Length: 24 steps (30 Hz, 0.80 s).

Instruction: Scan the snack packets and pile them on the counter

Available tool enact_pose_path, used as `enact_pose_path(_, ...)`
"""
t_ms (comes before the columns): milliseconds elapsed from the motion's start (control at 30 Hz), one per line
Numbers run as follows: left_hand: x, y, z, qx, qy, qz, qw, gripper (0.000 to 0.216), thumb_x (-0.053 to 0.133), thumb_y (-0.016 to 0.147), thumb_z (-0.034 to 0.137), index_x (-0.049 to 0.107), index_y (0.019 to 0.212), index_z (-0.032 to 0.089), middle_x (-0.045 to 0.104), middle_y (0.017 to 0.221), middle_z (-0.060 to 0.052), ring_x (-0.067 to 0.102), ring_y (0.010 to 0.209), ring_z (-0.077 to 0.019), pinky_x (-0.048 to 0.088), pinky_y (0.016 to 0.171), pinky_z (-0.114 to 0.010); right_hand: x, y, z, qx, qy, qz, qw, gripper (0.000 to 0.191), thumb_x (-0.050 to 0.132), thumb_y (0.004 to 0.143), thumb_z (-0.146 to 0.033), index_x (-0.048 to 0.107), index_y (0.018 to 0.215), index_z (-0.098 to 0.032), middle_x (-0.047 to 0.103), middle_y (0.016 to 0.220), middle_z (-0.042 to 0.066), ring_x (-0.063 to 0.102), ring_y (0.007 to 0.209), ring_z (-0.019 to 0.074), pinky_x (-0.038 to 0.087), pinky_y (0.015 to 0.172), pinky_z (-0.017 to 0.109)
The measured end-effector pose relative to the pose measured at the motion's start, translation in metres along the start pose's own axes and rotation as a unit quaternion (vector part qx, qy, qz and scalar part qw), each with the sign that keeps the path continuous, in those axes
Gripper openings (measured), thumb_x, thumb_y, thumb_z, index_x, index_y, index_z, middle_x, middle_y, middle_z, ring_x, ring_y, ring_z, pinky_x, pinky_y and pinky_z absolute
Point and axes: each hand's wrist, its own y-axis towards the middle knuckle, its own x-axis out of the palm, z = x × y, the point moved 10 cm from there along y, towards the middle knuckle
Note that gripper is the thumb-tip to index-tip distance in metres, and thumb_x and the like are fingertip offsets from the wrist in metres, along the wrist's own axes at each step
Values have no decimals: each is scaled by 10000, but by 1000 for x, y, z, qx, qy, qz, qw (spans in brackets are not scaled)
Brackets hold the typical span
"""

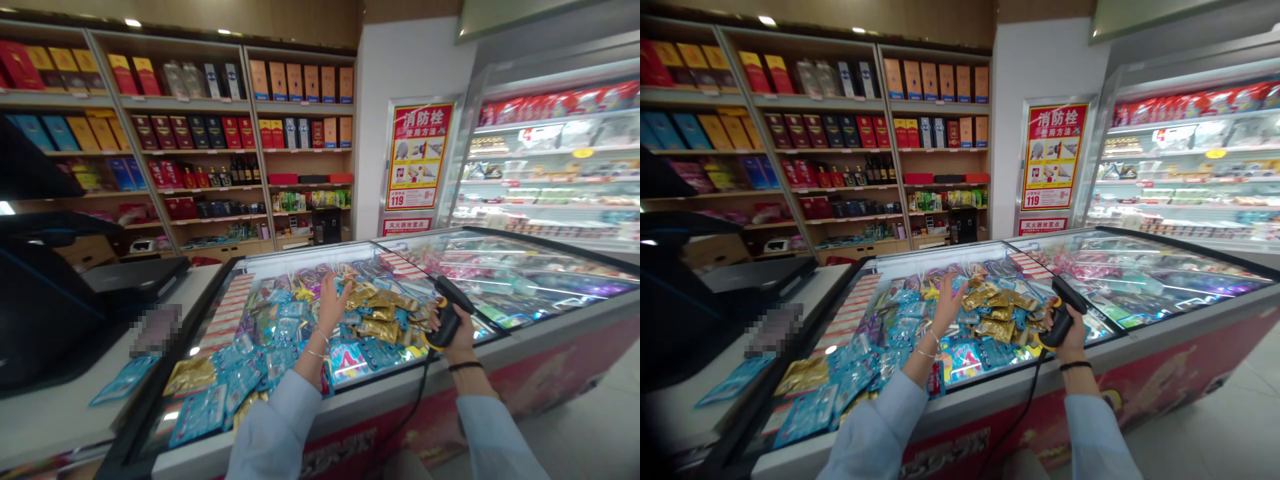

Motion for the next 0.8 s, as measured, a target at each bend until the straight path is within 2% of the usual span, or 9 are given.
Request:
enact_pose_path(100,-57,20,15,14,-15,57,998,458,522,921,483,511,1261,176,473,1372,-153,404,1359,-245,260,1172,-413,43,-1,2,9,-17,-42,999,259,636,687,-422,614,849,-221,588,708,9,416,414,93,355,350,247)
enact_pose_path(200,-135,28,12,11,-14,115,993,381,595,890,421,559,1185,182,521,1309,-122,432,1325,-237,266,1165,-400,100,-3,19,28,-29,-101,994,257,622,724,-430,613,862,-214,593,719,13,421,410,89,351,350,243)
enact_pose_path(300,-217,19,-18,-38,-9,135,990,301,657,843,351,612,1090,186,601,1198,-91,515,1219,-233,339,1115,-387,158,-10,53,62,-21,-167,984,234,624,752,-416,612,870,-214,615,724,10,439,407,87,363,356,237)
enact_pose_path(433,-296,-15,-74,-139,-17,52,989,331,800,659,262,679,960,198,682,1016,-53,616,1036,-227,471,952,-321,224,-23,119,135,-17,-235,963,216,636,761,-401,611,863,-212,651,717,-1,467,404,89,386,358,230)
enact_pose_path(533,-325,-46,-113,-213,0,-17,977,406,874,438,153,694,797,212,701,857,-22,641,873,-218,514,835,-287,258,-32,172,190,-48,-245,950,240,665,730,-405,607,842,-200,649,646,-14,478,388,95,388,345,223)
enact_pose_path(633,-333,-76,-146,-277,18,-37,960,447,890,284,119,632,631,234,678,708,15,614,697,-187,525,728,-266,275,-42,217,230,-85,-232,941,266,700,692,-405,609,812,-186,649,605,-9,499,389,103,398,346,223)
enact_pose_path(700,-330,-85,-156,-261,43,-28,964,446,896,259,153,585,566,244,646,636,33,592,617,-171,520,676,-257,279,-49,239,240,-106,-229,938,280,715,683,-410,613,802,-178,651,589,-3,501,386,103,404,349,224)
enact_pose_path(767,-321,-84,-154,-185,90,-26,978,439,904,274,194,555,533,251,617,612,31,602,635,-178,513,665,-252,281,-56,254,238,-124,-244,932,288,724,691,-419,622,801,-174,642,563,-2,492,374,104,401,347,223)
enact_pose_path(800,-312,-83,-154,-158,113,-48,980,448,907,264,197,554,534,251,623,641,24,614,671,-187,512,672,-255,281,-60,263,249,-138,-261,922,289,730,693,-423,625,796,-174,626,533,-6,488,364,110,391,339,227)
